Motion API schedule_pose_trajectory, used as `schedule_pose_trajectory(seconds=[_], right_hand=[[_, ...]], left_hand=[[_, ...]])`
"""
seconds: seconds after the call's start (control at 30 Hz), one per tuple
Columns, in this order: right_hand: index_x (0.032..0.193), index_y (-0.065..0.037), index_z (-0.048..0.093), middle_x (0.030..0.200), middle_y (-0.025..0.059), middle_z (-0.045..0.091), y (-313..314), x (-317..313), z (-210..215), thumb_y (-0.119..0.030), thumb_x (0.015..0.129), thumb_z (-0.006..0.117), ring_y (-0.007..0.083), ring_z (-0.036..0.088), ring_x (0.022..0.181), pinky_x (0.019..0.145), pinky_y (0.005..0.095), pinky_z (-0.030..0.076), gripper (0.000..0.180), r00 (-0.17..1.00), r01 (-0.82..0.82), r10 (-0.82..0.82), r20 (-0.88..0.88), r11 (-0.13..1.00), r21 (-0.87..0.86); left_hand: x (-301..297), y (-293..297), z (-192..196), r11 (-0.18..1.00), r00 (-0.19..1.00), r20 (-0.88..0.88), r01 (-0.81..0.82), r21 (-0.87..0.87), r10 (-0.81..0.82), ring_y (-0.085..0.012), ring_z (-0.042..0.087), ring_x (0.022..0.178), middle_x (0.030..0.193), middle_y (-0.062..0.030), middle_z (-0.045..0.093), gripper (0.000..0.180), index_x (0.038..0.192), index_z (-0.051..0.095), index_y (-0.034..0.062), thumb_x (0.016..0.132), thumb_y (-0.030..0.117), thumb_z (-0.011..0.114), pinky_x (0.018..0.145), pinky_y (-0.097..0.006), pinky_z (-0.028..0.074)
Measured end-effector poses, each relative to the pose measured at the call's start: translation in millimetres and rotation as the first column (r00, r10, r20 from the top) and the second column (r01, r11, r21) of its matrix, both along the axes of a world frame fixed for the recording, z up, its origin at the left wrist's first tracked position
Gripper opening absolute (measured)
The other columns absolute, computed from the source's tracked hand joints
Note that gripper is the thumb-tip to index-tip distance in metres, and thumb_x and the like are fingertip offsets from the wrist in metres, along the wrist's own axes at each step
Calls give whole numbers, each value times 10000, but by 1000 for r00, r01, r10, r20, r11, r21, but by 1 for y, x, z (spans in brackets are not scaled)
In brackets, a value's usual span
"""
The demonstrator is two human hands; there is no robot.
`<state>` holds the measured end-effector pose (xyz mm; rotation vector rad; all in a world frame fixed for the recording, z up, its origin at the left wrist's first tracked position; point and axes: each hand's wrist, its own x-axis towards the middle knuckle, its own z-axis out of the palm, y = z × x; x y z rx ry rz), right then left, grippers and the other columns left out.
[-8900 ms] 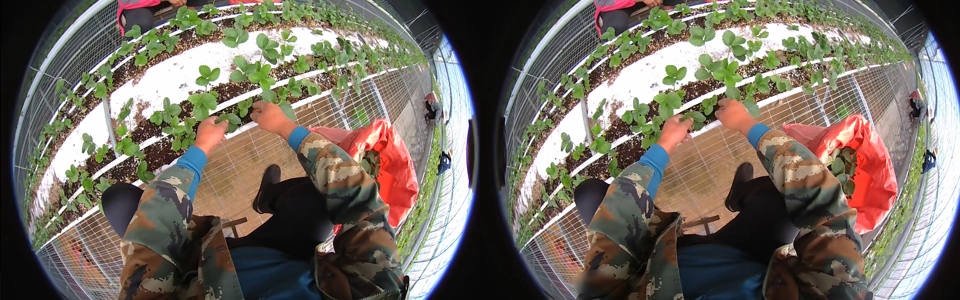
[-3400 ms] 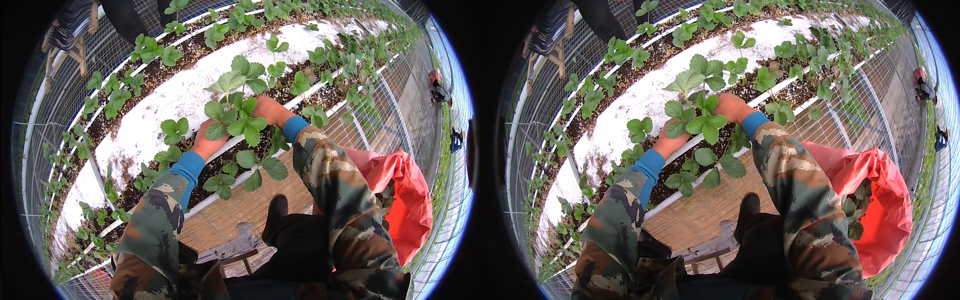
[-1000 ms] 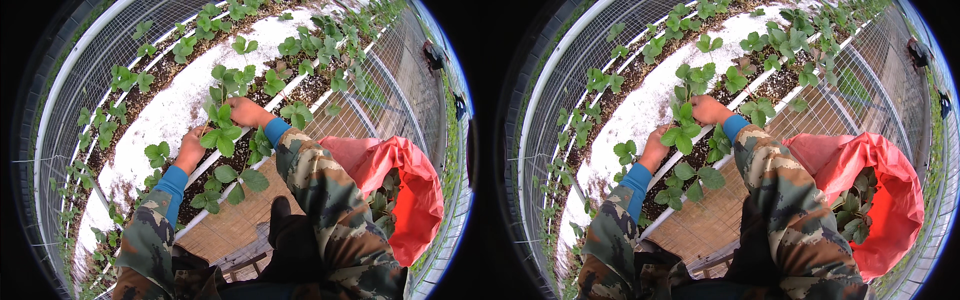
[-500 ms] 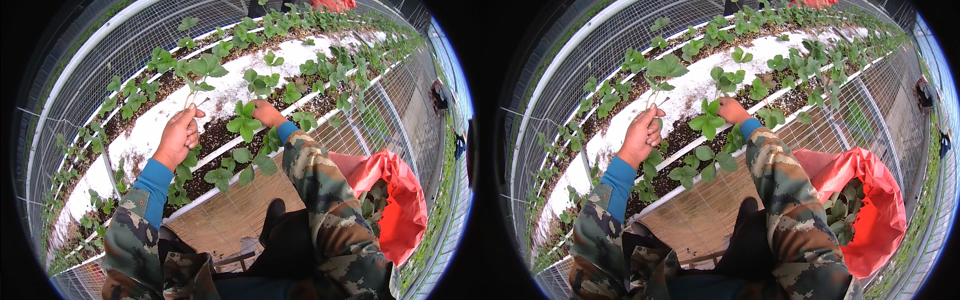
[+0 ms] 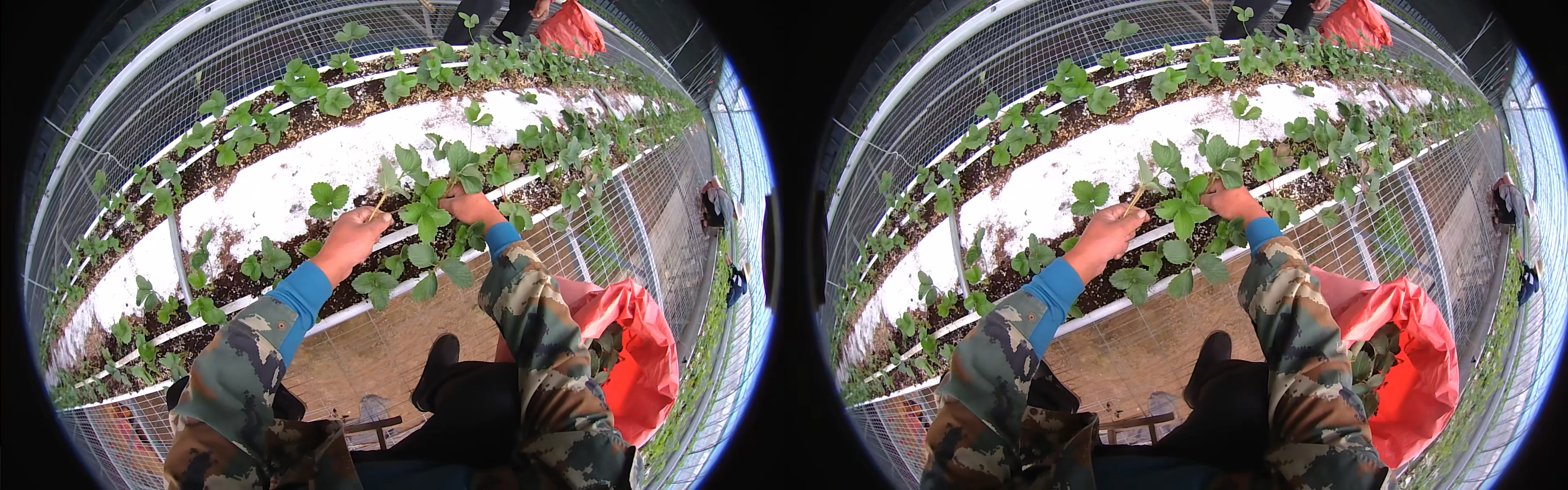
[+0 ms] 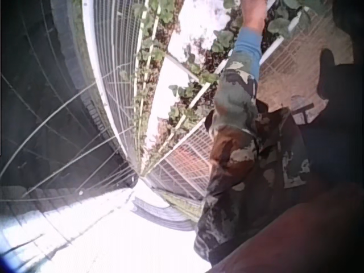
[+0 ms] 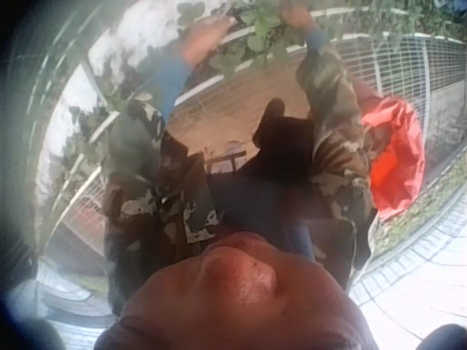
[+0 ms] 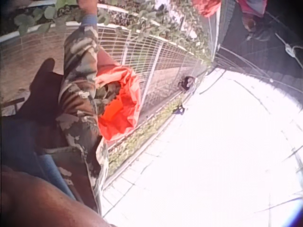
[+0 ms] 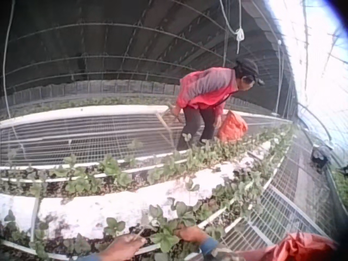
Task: The person removes unwanted plant material from rows of strawberry plants in a greenhouse. They pull weeds or runners by hand and place them into a red bag beside the raised beds.
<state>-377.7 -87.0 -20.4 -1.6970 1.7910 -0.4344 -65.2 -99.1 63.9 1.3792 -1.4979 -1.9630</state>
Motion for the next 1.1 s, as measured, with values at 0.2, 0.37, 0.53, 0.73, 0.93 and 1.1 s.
schedule_pose_trajectory(seconds=[0.2,0.37,0.53,0.73,0.93,1.1], right_hand=[[1308,-178,695,1119,110,739,-8,-6,-13,-323,924,661,296,720,929,850,404,565,412,999,33,-34,-1,999,-15],[1262,-82,685,1052,182,723,-28,-22,-25,-245,898,662,369,719,867,758,458,579,399,971,-107,72,-229,984,-145],[954,-52,730,914,208,729,-59,18,-30,-244,836,691,421,698,903,804,490,559,228,987,-151,134,-86,960,-237],[1008,-61,745,997,191,752,-66,8,-25,-351,842,725,374,715,925,838,447,557,334,990,-67,70,126,997,-23],[1109,-2,713,976,147,748,-56,24,-19,-249,914,699,248,700,851,782,391,553,316,789,172,-181,587,983,72],[1148,26,685,953,62,713,-52,20,-7,-162,995,634,127,628,797,707,301,511,248,577,347,-339,743,925,153]], left_hand=[[-45,-27,-56,962,998,62,20,-274,-3,-153,630,869,1029,-105,716,364,1240,671,-32,972,214,678,809,-310,514],[-88,-30,-88,964,994,-7,108,-244,-113,-181,653,955,1096,-137,733,378,1253,660,-35,916,134,686,868,-315,510],[-74,-38,-103,963,995,39,101,-249,-94,-172,646,853,976,-101,733,300,1191,668,-11,919,114,681,804,-329,516],[-79,-36,-117,932,998,-13,45,-359,-54,-189,650,811,927,-123,728,287,1168,668,-5,910,120,694,786,-342,521],[-76,-31,-99,888,986,160,108,-446,-40,-241,688,863,973,-158,737,312,1197,672,19,903,124,686,816,-361,531],[-79,-32,-96,898,990,129,109,-425,-59,-241,700,897,1024,-167,747,322,1213,677,-2,925,142,687,831,-361,533]])
